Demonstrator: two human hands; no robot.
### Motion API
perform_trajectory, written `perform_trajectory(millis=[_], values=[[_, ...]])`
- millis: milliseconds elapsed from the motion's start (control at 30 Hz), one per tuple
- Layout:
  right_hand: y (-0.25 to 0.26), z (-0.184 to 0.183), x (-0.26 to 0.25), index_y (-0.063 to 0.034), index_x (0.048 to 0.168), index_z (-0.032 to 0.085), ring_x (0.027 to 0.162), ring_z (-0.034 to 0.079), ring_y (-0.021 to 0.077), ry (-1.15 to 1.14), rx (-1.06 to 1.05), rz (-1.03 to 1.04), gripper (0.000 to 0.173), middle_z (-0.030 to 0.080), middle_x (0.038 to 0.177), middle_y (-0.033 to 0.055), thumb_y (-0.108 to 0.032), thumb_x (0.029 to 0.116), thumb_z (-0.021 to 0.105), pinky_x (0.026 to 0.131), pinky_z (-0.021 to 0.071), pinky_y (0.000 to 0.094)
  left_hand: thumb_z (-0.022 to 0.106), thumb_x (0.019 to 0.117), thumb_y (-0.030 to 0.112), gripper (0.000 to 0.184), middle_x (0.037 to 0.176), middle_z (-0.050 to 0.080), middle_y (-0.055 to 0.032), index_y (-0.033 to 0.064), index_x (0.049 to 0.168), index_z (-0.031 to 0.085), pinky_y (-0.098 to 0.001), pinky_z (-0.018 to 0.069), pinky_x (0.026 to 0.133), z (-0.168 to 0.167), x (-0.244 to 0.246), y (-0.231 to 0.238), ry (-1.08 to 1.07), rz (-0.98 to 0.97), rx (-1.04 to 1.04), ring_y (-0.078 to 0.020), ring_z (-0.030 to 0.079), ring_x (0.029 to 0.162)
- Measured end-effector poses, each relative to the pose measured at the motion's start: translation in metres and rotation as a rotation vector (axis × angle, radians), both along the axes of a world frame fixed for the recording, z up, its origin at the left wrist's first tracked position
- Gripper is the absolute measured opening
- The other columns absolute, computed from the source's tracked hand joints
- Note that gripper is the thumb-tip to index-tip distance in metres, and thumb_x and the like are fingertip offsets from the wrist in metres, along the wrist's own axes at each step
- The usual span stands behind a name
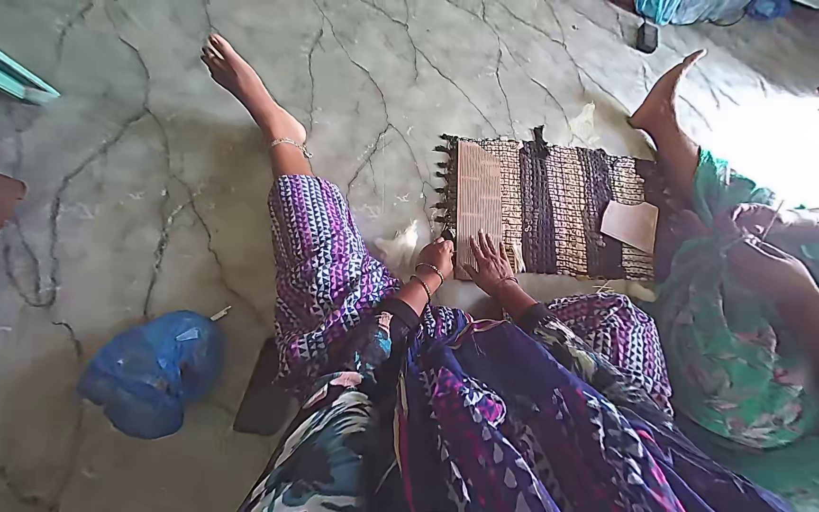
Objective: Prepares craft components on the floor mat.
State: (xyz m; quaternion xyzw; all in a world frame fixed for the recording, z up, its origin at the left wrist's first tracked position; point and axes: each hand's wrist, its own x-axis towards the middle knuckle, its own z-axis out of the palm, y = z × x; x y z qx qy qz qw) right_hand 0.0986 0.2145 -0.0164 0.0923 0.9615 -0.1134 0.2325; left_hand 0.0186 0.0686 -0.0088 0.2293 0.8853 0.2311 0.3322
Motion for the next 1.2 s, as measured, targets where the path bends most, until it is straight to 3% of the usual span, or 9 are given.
perform_trajectory(millis=[167,367,500,567,667,867,1000,1100,1200], values=[[-0.013,-0.001,0.007,-0.0135,0.166,0.015,0.161,0.001,0.0296,-0.104,0.015,-0.028,0.081,0.006,0.174,0.0124,-0.061,0.1046,0.037,0.128,0.0014,0.0588,0.052,0.1053,0.010,0.029,0.136,0.062,-0.0224,-0.0013,0.128,0.065,-0.0539,0.0461,0.110,-0.004,0.002,-0.002,-0.024,-0.080,-0.028,-0.0374,0.059,0.130],[-0.009,0.015,0.040,-0.0138,0.166,0.019,0.161,0.007,0.0329,-0.179,-0.015,-0.011,0.079,0.011,0.173,0.0129,-0.060,0.1052,0.039,0.127,-0.0021,0.0605,0.054,0.1042,0.011,0.029,0.134,0.065,-0.0215,-0.0015,0.127,0.066,-0.0575,0.0440,0.111,-0.001,-0.001,0.001,-0.070,-0.180,-0.062,-0.0377,0.059,0.131],[-0.014,0.028,0.033,-0.0052,0.152,0.049,0.155,0.029,0.0357,-0.018,-0.032,-0.037,0.059,0.043,0.161,0.0159,-0.043,0.1084,0.042,0.127,0.0056,0.0601,0.050,0.1052,0.011,0.033,0.144,0.058,-0.0209,-0.0007,0.134,0.063,-0.0564,0.0426,0.113,0.009,0.006,-0.003,-0.063,-0.156,-0.084,-0.0371,0.054,0.137],[-0.011,0.026,0.027,-0.0022,0.159,0.036,0.158,0.022,0.0342,0.037,-0.027,-0.019,0.064,0.032,0.167,0.0173,-0.041,0.1082,0.042,0.127,0.0042,0.0593,0.050,0.1053,0.011,0.035,0.146,0.056,-0.0216,0.0008,0.137,0.062,-0.0565,0.0447,0.111,0.018,0.009,-0.004,-0.029,-0.132,-0.082,-0.0381,0.055,0.136],[-0.009,0.012,0.019,-0.0022,0.164,0.020,0.160,0.012,0.0318,0.022,-0.046,-0.012,0.080,0.015,0.172,0.0170,-0.051,0.1057,0.045,0.128,0.0049,0.0580,0.049,0.1062,0.013,0.035,0.145,0.058,-0.0203,0.0024,0.136,0.063,-0.0550,0.0448,0.112,0.023,0.007,-0.003,0.017,-0.126,-0.096,-0.0366,0.056,0.135],[-0.017,0.006,0.042,-0.0038,0.165,0.011,0.161,0.005,0.0316,-0.128,-0.056,-0.008,0.094,0.007,0.174,0.0148,-0.059,0.1008,0.053,0.128,0.0020,0.0592,0.053,0.1039,0.012,0.032,0.142,0.061,-0.0189,0.0003,0.132,0.065,-0.0533,0.0422,0.114,0.014,0.014,-0.004,0.019,-0.221,-0.136,-0.0350,0.055,0.136],[-0.017,0.020,0.049,-0.0056,0.163,0.026,0.159,0.019,0.0332,-0.181,-0.031,0.019,0.084,0.022,0.171,0.0148,-0.058,0.1019,0.052,0.126,-0.0002,0.0620,0.053,0.1039,0.012,0.034,0.142,0.061,-0.0182,0.0024,0.134,0.064,-0.0547,0.0422,0.114,0.014,0.016,-0.001,0.028,-0.267,-0.167,-0.0348,0.056,0.135],[-0.020,0.040,0.040,-0.0077,0.155,0.046,0.143,0.048,0.0346,-0.073,-0.036,-0.037,0.057,0.059,0.146,0.0176,-0.036,0.1055,0.053,0.127,0.0073,0.0597,0.052,0.1047,0.012,0.032,0.142,0.061,-0.0183,0.0028,0.132,0.065,-0.0553,0.0431,0.112,0.017,0.020,-0.005,0.055,-0.267,-0.153,-0.0356,0.056,0.135],[-0.008,0.038,0.035,-0.0078,0.148,0.055,0.138,0.052,0.0351,-0.022,-0.020,-0.102,0.044,0.062,0.141,0.0173,-0.022,0.1054,0.053,0.125,0.0171,0.0577,0.050,0.1063,0.012,0.033,0.142,0.061,-0.0178,0.0031,0.135,0.064,-0.0542,0.0442,0.112,0.024,0.025,-0.007,0.072,-0.252,-0.123,-0.0344,0.057,0.134]])
